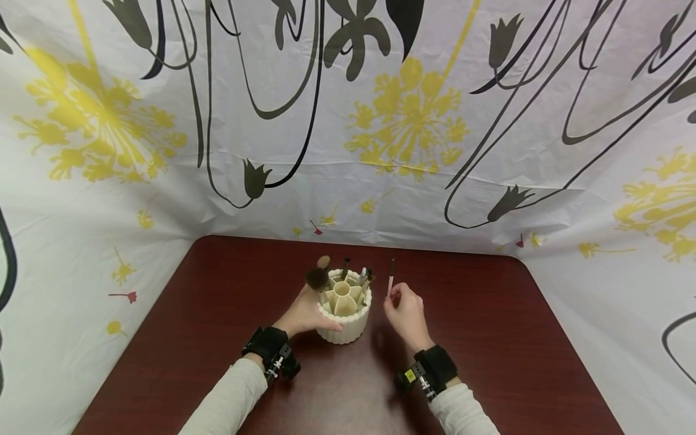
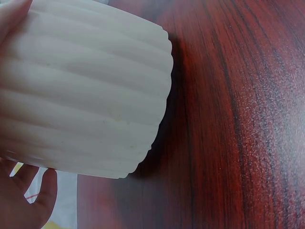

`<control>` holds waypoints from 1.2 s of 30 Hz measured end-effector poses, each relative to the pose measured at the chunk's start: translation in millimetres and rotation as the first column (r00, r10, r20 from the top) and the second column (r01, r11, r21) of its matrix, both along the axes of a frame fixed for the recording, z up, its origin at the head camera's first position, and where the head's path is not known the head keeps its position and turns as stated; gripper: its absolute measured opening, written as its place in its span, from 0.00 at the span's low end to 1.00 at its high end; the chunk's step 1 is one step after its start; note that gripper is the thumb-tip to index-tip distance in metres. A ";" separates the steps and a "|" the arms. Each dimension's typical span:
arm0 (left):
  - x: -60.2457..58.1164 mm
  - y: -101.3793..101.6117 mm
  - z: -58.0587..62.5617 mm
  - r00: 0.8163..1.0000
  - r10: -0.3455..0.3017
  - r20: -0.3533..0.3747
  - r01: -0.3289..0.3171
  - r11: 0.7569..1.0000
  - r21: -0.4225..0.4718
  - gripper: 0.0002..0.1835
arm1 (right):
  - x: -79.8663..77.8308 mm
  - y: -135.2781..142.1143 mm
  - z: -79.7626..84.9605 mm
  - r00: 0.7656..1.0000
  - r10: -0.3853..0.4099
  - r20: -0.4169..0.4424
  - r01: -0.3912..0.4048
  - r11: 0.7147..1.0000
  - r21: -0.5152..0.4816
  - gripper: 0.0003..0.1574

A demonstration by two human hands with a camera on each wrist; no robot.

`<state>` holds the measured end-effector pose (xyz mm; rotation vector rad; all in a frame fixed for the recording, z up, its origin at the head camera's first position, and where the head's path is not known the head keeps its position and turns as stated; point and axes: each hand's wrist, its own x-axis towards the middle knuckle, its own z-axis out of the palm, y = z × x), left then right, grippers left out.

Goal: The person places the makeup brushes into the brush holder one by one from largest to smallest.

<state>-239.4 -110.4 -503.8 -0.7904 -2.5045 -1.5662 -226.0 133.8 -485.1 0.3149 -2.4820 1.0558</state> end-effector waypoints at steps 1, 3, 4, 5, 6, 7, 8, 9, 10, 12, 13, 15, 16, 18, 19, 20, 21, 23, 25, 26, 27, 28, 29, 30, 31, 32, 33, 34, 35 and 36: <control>3.1 0.2 5.3 1.000 -0.002 0.001 0.002 1.000 -0.002 0.73 | 0.3 -0.9 2.1 1.000 0.007 0.008 -0.007 1.000 -0.006 0.08; 9.1 0.7 15.8 1.000 -0.008 0.002 0.008 1.000 -0.004 0.72 | 0.6 -2.6 5.6 1.000 0.015 0.020 -0.015 1.000 -0.012 0.07; 10.6 1.0 18.9 1.000 -0.014 -0.002 0.014 1.000 0.008 0.72 | 1.0 -3.6 7.2 0.999 0.021 0.028 -0.021 1.000 -0.016 0.07; 10.6 0.9 19.1 1.000 -0.017 -0.001 0.017 1.000 0.009 0.72 | 1.3 -4.6 8.8 0.999 0.026 0.033 -0.025 1.000 -0.018 0.07; 8.7 0.5 15.9 1.000 -0.013 0.000 0.013 1.000 0.003 0.72 | 1.6 -5.5 10.4 0.999 0.030 0.034 -0.030 0.999 -0.019 0.07; 6.1 0.2 11.3 1.000 -0.009 -0.002 0.009 1.000 0.004 0.73 | 1.8 -6.2 11.8 0.999 0.034 0.035 -0.033 0.999 -0.020 0.08; 2.9 -0.2 5.9 1.000 -0.006 -0.001 0.006 1.000 0.009 0.74 | 2.0 -7.1 13.3 0.999 0.037 0.032 -0.037 0.999 -0.021 0.08; -0.4 -0.8 0.2 1.000 -0.002 0.005 0.002 1.000 0.013 0.75 | 2.0 -7.8 14.6 0.999 0.040 0.027 -0.040 0.999 -0.021 0.08; -3.6 -1.3 -5.1 1.000 -0.004 0.002 0.004 1.000 0.023 0.75 | 2.0 -8.7 16.4 0.999 0.047 0.020 -0.047 0.999 -0.028 0.08; -6.6 -1.8 -10.5 1.000 -0.002 0.012 0.001 1.000 0.026 0.75 | 1.8 -10.1 19.0 0.999 0.054 0.001 -0.054 0.998 -0.034 0.09; -6.7 -1.9 -10.8 1.000 -0.003 0.012 0.003 1.000 0.028 0.76 | 1.7 -10.8 20.0 0.998 0.057 -0.005 -0.057 0.998 -0.035 0.09; -6.1 -1.6 -9.5 1.000 -0.006 0.001 0.006 1.000 0.021 0.75 | 1.7 -12.9 21.8 0.998 0.066 -0.012 -0.067 0.997 -0.036 0.09; -5.1 -1.4 -7.9 1.000 -0.007 -0.014 0.007 1.000 0.012 0.75 | 1.9 -14.1 22.7 0.997 0.071 -0.014 -0.072 0.997 -0.036 0.10; -1.5 -0.5 -0.8 0.999 -0.016 -0.032 0.017 1.000 0.019 0.75 | 2.4 -16.5 24.1 0.996 0.082 -0.017 -0.083 0.996 -0.033 0.09; 0.6 -0.1 3.3 0.999 -0.023 -0.039 0.024 0.999 0.027 0.75 | 2.8 -17.8 24.9 0.996 0.089 -0.023 -0.089 0.995 -0.034 0.09; 2.8 0.3 7.8 0.998 -0.030 -0.049 0.032 0.999 0.037 0.74 | 3.2 -19.2 25.9 0.995 0.094 -0.030 -0.095 0.995 -0.039 0.09; 5.1 0.5 12.5 0.998 -0.036 -0.053 0.038 0.998 0.045 0.73 | 3.5 -20.4 26.7 0.994 0.099 -0.038 -0.100 0.994 -0.044 0.10; 9.1 1.1 20.4 0.997 -0.050 -0.054 0.053 0.997 0.063 0.72 | 3.9 -22.8 28.1 0.992 0.112 -0.051 -0.115 0.992 -0.058 0.10; 11.0 1.1 23.9 0.997 -0.054 -0.056 0.057 0.997 0.057 0.72 | 3.9 -24.8 28.8 0.991 0.122 -0.060 -0.126 0.990 -0.067 0.11; 11.2 1.0 24.1 0.997 -0.055 -0.056 0.058 0.997 0.055 0.72 | 3.9 -25.7 28.7 0.990 0.126 -0.061 -0.130 0.989 -0.069 0.11; 11.0 1.1 23.3 0.997 -0.055 -0.057 0.058 0.997 0.054 0.72 | 3.8 -26.4 28.3 0.990 0.131 -0.060 -0.135 0.988 -0.068 0.12; 9.9 1.0 21.3 0.997 -0.056 -0.061 0.060 0.997 0.058 0.72 | 3.8 -27.1 27.8 0.989 0.136 -0.059 -0.139 0.988 -0.068 0.12; 8.3 0.8 18.2 0.997 -0.053 -0.062 0.057 0.997 0.058 0.72 | 3.9 -27.7 27.2 0.989 0.139 -0.056 -0.143 0.988 -0.064 0.12; 6.4 0.5 14.3 0.997 -0.047 -0.065 0.050 0.997 0.053 0.73 | 4.2 -28.2 26.6 0.988 0.144 -0.051 -0.148 0.987 -0.062 0.12; 4.2 0.2 10.1 0.997 -0.039 -0.065 0.043 0.998 0.048 0.73 | 4.5 -28.5 25.8 0.988 0.150 -0.044 -0.153 0.986 -0.060 0.12; 1.8 -0.2 5.7 0.998 -0.032 -0.059 0.035 0.998 0.043 0.74 | 4.8 -28.7 25.0 0.987 0.155 -0.039 -0.157 0.986 -0.057 0.12; -0.5 -0.3 1.5 0.998 -0.027 -0.063 0.029 0.999 0.040 0.74 | 5.1 -28.9 24.2 0.987 0.160 -0.033 -0.162 0.985 -0.055 0.12; -2.8 -0.8 -2.6 0.998 -0.022 -0.061 0.024 0.999 0.037 0.75 | 5.3 -28.9 23.7 0.986 0.167 -0.031 -0.168 0.984 -0.053 0.11; -4.6 -1.1 -5.7 0.998 -0.018 -0.059 0.020 0.999 0.037 0.75 | 5.6 -29.0 23.1 0.985 0.172 -0.026 -0.173 0.984 -0.049 0.11; -6.0 -1.5 -8.0 0.998 -0.018 -0.059 0.020 0.999 0.038 0.75 | 5.7 -29.2 22.4 0.984 0.175 -0.024 -0.176 0.983 -0.045 0.11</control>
